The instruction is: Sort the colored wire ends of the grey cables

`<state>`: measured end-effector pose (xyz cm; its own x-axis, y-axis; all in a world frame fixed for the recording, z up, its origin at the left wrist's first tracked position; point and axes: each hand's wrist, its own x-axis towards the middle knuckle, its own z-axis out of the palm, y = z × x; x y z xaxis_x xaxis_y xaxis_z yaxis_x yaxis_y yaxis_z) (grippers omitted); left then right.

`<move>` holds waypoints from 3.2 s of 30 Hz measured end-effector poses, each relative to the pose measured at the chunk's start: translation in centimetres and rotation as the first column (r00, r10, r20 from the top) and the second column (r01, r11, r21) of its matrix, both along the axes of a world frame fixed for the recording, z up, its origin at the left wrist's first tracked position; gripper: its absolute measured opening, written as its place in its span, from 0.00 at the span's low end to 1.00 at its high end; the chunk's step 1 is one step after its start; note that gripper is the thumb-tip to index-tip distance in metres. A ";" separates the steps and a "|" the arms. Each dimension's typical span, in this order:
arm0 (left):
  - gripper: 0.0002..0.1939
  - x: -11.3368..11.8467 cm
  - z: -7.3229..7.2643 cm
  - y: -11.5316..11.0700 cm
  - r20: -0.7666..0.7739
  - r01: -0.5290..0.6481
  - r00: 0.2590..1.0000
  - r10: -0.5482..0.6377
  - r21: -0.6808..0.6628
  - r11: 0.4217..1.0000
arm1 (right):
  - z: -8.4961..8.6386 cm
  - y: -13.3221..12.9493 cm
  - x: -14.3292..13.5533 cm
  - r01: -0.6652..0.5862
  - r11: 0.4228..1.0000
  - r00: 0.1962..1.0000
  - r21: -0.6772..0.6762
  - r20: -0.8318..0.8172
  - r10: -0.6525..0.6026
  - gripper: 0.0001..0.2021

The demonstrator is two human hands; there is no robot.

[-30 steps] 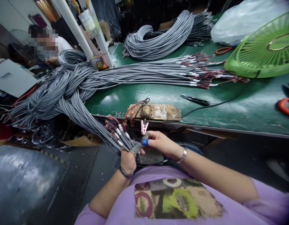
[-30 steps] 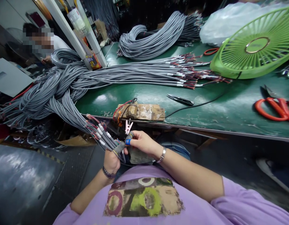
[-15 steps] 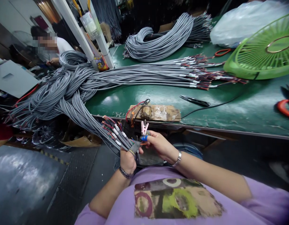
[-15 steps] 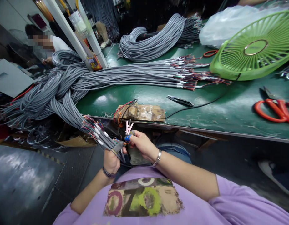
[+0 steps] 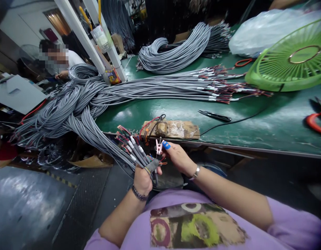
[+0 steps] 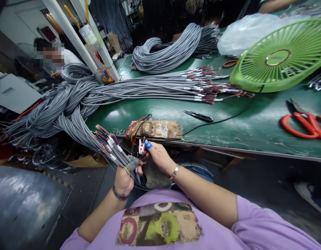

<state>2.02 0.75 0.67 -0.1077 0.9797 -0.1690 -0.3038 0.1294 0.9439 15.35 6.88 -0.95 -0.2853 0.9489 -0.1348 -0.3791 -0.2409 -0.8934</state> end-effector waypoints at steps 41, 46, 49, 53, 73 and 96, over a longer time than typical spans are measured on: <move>0.17 1.5 -0.4 0.7 -0.041 -0.207 0.977 0.208 0.016 0.978 | 0.4 0.6 -0.9 -0.174 0.924 0.903 -0.341 -0.430 0.011 0.14; 0.18 1.7 -0.7 0.7 -0.068 -0.178 0.982 0.177 -0.008 0.984 | 0.5 0.6 -1.2 -0.175 0.931 0.899 -0.320 -0.438 0.019 0.16; 0.16 1.7 -0.6 0.4 -0.067 -0.176 0.982 0.175 -0.013 0.984 | 0.7 0.4 -1.3 -0.164 0.929 0.901 -0.333 -0.433 0.003 0.16; 0.17 1.6 -0.6 0.3 -0.082 -0.166 0.983 0.165 -0.003 0.986 | 0.8 0.1 -1.3 -0.168 0.926 0.902 -0.338 -0.432 0.006 0.16; 0.12 -0.3 -1.3 -1.6 -0.307 0.325 0.886 -0.347 -0.123 0.938 | 1.9 -0.7 1.5 -0.529 0.848 0.840 -0.009 0.134 0.526 0.17; 0.17 -1.1 -1.6 -1.9 -0.322 0.130 0.939 -0.123 0.000 0.992 | 1.9 -2.6 0.3 -0.454 0.891 0.890 0.016 0.057 0.453 0.16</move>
